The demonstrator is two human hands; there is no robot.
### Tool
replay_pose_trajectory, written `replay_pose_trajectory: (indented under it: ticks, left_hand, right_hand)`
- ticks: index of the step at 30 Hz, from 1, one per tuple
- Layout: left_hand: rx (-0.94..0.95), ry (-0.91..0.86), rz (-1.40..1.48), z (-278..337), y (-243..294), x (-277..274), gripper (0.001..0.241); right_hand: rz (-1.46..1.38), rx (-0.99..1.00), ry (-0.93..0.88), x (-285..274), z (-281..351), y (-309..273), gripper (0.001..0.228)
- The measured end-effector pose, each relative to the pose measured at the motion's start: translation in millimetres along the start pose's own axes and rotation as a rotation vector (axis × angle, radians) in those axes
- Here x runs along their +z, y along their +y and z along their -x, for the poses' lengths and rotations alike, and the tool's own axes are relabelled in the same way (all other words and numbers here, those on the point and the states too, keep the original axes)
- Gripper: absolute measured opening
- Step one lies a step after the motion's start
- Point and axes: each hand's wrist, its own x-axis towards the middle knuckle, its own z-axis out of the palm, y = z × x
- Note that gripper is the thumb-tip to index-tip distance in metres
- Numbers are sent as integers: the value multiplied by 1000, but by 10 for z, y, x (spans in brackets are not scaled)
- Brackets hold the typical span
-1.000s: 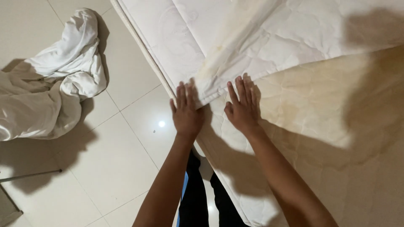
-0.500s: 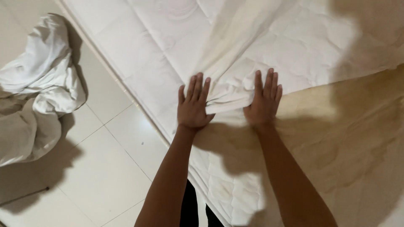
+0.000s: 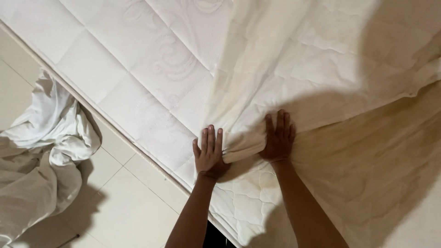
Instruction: The person spreads a white fitted sheet over a mattress, smoothing the surface and tucking the elasticated edges under the corners. They then spread a white flat sheet over the fitted sheet, smoothing it out and tucking the edges under the mattress.
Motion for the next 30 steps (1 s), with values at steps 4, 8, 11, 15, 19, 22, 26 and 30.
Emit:
replay_pose_trajectory:
  ticks: [4,8,11,15,19,22,26,30]
  left_hand:
    - [28,120,-44,-24,3,-11,105]
    - [-41,-72,28,-32,89,-257,111]
    - [-25,3,23,48,78,-181,109]
    - [38,356,-369,119,103,-227,95]
    - [22,289,53,258,275,-486,94]
    - [184,433,147,160,476,-465,96]
    - [301,392,-151,-30,801,-562,89]
    - [308,334,179,-156,644,-752,93]
  right_hand:
    - [-21,3,-2,-11,-17,-1,95]
    - [54,6,-41,2,31,24,91]
    - [23,-19,2,-135,16,-27,86]
    - [-37,8,28,-227,25,-74,75]
    - [-205,-23,117,-586,-27,-242,79]
    - [-173,-43,107,-582,62,-163,79]
    - [-255,-88,118,-779,18,-220,83]
    - [-202,-106,57,-1006,-188,-465,85]
